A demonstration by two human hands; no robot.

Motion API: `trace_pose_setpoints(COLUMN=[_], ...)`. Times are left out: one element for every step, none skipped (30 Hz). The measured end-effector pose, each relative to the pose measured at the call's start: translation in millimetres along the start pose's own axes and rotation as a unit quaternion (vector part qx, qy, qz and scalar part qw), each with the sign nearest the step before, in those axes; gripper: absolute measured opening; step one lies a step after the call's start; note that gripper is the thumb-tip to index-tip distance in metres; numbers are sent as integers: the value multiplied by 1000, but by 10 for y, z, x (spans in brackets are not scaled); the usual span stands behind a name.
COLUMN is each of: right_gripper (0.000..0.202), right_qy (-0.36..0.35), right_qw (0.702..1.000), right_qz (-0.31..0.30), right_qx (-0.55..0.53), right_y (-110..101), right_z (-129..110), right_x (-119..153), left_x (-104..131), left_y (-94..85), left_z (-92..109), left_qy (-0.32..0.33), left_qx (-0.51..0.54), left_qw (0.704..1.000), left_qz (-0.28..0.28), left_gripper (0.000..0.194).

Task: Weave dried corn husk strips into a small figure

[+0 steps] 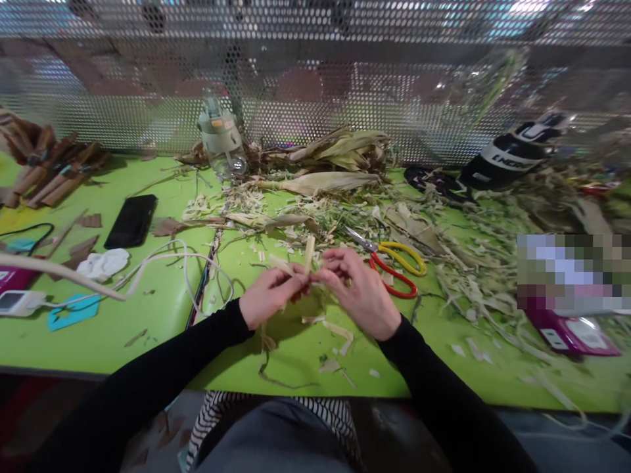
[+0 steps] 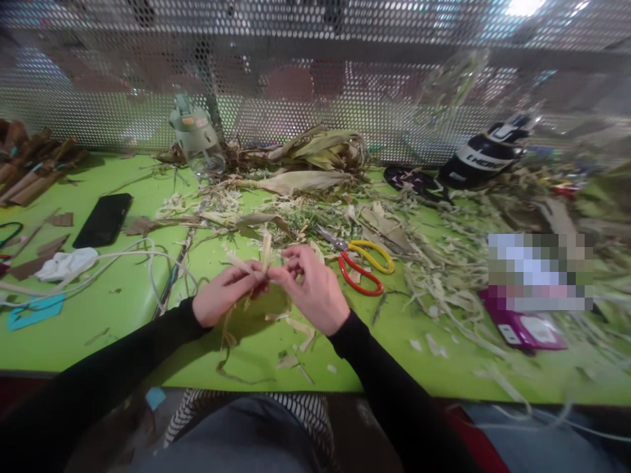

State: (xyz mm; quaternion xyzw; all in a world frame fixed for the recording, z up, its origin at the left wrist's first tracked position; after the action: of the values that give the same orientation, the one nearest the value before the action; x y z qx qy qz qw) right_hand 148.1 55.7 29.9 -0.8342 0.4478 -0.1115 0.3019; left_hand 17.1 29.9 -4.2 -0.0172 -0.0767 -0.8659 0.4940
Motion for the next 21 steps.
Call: trace_pose_setpoints(right_gripper=[21, 26, 33, 37, 40, 40, 39, 39, 39, 39, 39, 37, 34, 32, 30, 29, 28, 28, 28, 29, 31], right_qy=[-5, -21, -41, -61, -76, -82, -82, -78, -74, -69, -62, -55, -48, -44, -43, -47, -54, -63, -71, -75, -75], right_qw=[999, 996, 992, 988, 985, 983, 982, 982, 981, 981, 982, 984, 987, 989, 991, 993, 993, 994, 995, 995, 996], right_qz=[-33, -62, -84, -100, -113, -125, -132, -137, -143, -147, -147, -141, -129, -114, -98, -87, -80, -74, -66, -57, -46], right_qx=[38, 68, 89, 101, 104, 105, 106, 106, 106, 103, 98, 92, 85, 79, 75, 71, 64, 53, 39, 23, 7], right_y=[29, 51, 59, 51, 32, 5, -29, -62, -87, -105, -117, -124, -127, -124, -113, -93, -66, -38, -16, 0, 7], right_z=[-17, -46, -82, -119, -151, -170, -182, -186, -183, -176, -161, -142, -122, -104, -90, -83, -82, -86, -90, -93, -93], right_x=[-5, -6, -2, 6, 14, 21, 26, 29, 29, 25, 17, 5, -10, -25, -38, -48, -53, -53, -48, -40, -30], left_x=[4, 7, 12, 19, 27, 38, 49, 60, 68, 71, 70, 64, 55, 45, 36, 29, 24, 22, 21, 23, 25], left_y=[-37, -61, -75, -83, -91, -101, -116, -131, -142, -144, -137, -119, -90, -55, -17, 19, 46, 61, 66, 65, 64], left_z=[-4, -6, -1, 11, 29, 54, 78, 101, 118, 127, 129, 122, 109, 92, 75, 63, 57, 58, 60, 60, 53], left_qy=[-2, -8, -14, -19, -22, -22, -21, -19, -18, -18, -20, -23, -28, -34, -40, -43, -41, -35, -27, -19, -14], left_qx=[9, 12, 11, 6, 0, -8, -15, -23, -32, -42, -50, -55, -55, -52, -47, -44, -44, -48, -53, -59, -63], left_qw=[1000, 1000, 1000, 1000, 1000, 1000, 999, 999, 999, 998, 998, 998, 998, 998, 997, 997, 997, 997, 997, 997, 997], left_qz=[12, 16, 14, 12, 12, 15, 23, 31, 37, 37, 31, 20, 2, -18, -36, -51, -58, -57, -49, -39, -32], left_gripper=[27, 28, 29, 29, 28, 26, 23, 21, 20, 20, 19, 19, 19, 18, 17, 17, 18, 20, 22, 23, 22])
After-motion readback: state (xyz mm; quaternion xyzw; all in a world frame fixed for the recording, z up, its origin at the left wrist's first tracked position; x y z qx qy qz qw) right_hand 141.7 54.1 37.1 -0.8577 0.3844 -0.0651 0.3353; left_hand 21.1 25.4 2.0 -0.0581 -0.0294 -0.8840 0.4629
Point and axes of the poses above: each hand's wrist, its own x-axis away from the middle knuckle, its own y-axis out of the palm, z = x × y, the point moved 6 cm from there along -x, towards the middle knuckle, and after that the axes turned 12 degrees about -z, right-handed, at the moved point
